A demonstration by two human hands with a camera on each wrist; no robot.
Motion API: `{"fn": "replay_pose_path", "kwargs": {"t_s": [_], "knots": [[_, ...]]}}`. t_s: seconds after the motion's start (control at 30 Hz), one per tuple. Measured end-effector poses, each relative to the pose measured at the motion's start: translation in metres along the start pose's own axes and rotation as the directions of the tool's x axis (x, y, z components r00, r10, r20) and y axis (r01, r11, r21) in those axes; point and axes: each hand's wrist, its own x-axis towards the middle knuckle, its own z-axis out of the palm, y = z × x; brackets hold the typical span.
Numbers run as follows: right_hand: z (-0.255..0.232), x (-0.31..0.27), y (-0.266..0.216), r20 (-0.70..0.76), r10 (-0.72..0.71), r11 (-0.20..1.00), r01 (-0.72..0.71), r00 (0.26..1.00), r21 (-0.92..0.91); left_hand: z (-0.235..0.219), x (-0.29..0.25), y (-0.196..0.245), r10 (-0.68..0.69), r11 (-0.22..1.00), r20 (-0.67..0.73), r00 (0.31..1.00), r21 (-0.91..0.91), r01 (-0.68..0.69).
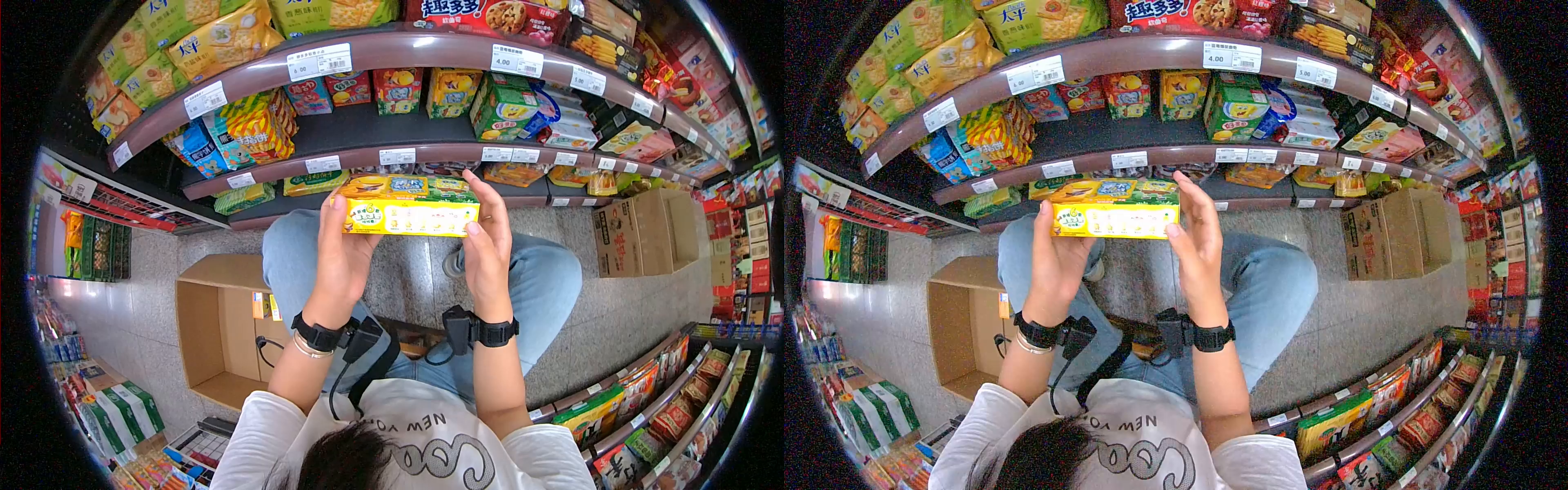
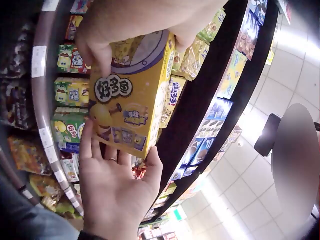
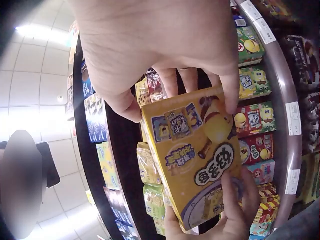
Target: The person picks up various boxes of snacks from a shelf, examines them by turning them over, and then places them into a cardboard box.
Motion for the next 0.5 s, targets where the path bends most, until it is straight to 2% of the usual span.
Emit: {"fn": "replay_pose_path", "kwargs": {"t_s": [0.27, 0.5], "knots": [[0.0015, -0.0042, 0.0014, -0.036, 0.024, 0.997, -0.021, 0.999, 0.072, 0.0004, -0.0034, -0.0006, -0.011, 1.000, -0.011, 1.000, 0.014, 0.011], [0.0034, -0.0078, 0.0020, -0.096, 0.103, 0.993, -0.097, 0.990, 0.065, -0.0010, -0.0041, -0.0005, -0.007, 1.000, -0.028, 1.000, 0.027, 0.007]]}}
